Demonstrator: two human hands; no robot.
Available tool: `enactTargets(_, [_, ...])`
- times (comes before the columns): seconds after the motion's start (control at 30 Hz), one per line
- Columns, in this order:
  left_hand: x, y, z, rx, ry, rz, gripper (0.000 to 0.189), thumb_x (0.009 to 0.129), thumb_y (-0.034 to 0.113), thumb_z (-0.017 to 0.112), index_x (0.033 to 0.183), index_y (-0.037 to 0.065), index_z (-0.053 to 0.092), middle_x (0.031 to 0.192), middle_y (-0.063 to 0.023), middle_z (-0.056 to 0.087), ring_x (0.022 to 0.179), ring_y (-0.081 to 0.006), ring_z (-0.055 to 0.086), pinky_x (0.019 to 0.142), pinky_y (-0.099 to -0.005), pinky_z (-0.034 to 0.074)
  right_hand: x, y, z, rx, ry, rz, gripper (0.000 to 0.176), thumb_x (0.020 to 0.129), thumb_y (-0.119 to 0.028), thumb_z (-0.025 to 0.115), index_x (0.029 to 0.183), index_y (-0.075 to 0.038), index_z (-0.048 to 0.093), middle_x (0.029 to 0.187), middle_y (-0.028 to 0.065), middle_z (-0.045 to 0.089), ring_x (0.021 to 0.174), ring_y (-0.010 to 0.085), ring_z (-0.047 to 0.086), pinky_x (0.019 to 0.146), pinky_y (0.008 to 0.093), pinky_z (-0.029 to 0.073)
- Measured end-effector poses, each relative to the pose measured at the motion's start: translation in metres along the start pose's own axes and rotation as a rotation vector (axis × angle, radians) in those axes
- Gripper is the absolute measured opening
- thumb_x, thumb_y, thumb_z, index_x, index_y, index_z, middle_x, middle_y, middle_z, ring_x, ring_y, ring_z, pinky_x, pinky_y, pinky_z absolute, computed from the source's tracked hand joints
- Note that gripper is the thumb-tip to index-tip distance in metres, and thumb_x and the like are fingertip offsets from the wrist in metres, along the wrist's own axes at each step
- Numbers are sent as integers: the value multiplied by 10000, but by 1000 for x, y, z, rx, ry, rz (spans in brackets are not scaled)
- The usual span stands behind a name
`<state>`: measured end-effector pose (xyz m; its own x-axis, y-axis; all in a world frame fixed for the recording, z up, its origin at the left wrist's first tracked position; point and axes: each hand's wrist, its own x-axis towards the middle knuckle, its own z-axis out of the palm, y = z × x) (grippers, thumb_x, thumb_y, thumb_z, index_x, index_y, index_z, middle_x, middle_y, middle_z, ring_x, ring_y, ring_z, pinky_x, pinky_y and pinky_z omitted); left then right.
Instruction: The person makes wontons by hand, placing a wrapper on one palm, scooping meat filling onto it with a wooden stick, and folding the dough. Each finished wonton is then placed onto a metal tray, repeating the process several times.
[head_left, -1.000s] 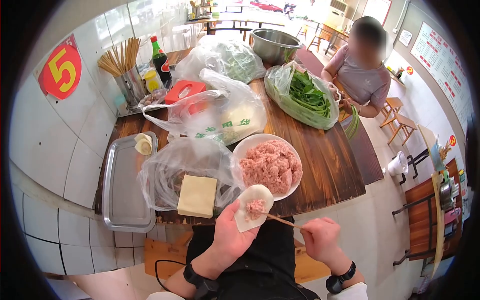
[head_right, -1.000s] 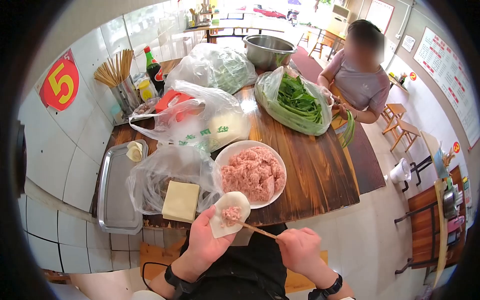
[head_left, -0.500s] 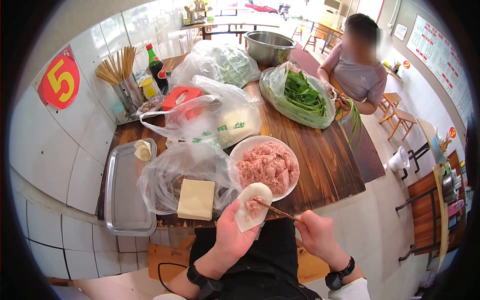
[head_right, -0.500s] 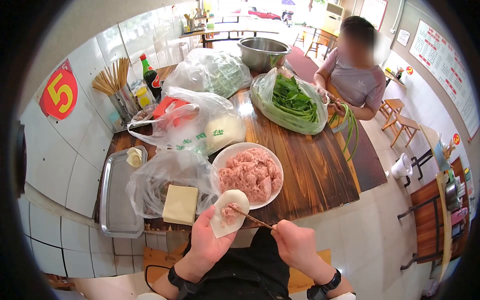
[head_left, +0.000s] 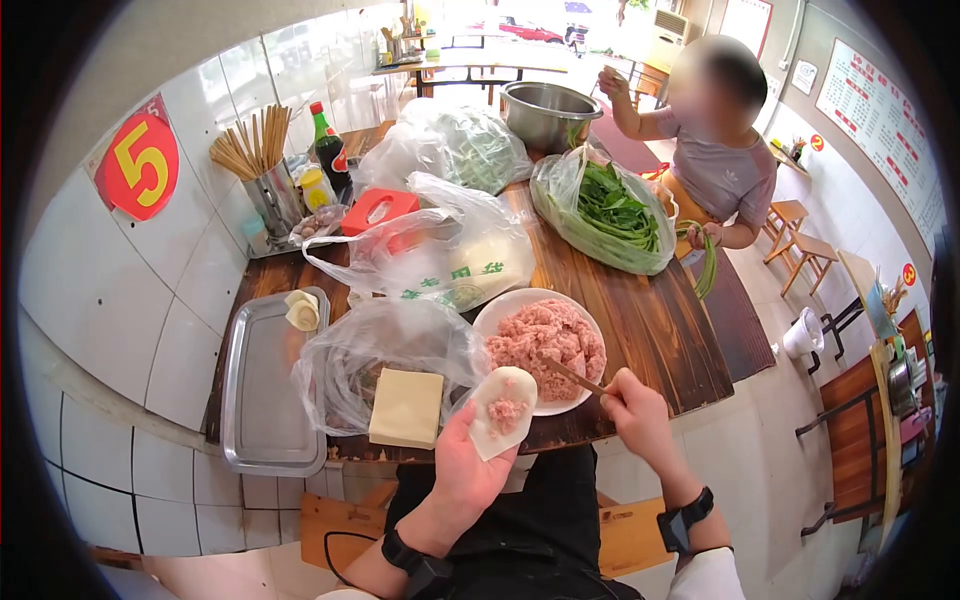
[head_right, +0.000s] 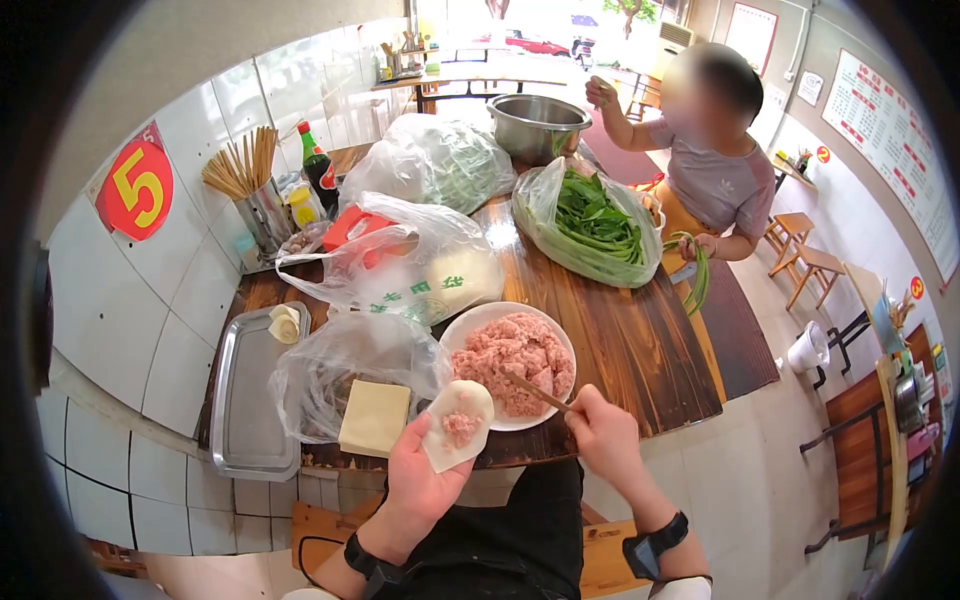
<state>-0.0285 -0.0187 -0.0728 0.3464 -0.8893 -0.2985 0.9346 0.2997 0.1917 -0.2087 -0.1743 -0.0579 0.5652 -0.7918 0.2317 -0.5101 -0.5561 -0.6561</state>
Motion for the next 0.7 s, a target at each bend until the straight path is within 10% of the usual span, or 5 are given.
enactTargets(0.2, [-5,5,-4,-56,-49,-12,466,1004,256,428,1394,1,437,1404,-155,514,1327,-314,470,1147,-498,334,-3,-6,-30,342,-324,307,61,915,-61,583,905,-53,523,692,-7,552,590,48,468,521,229,370])
enactTargets(0.47, [-12,-15,14,-112,-178,-67,475,1029,293,394,1448,71,402,1441,-147,480,1349,-295,449,1157,-475,322,-26,-49,27,910,-159,298,194,983,-113,579,1141,-4,552,989,-8,602,894,48,541,796,219,455])
enactTargets(0.7, [-13,-17,2,60,-110,-20,473,1033,215,402,1477,62,350,1440,-132,476,1344,-276,450,1162,-436,323,-30,-58,51,1115,-55,359,132,946,-80,646,1027,24,647,928,18,663,807,66,604,725,240,497])
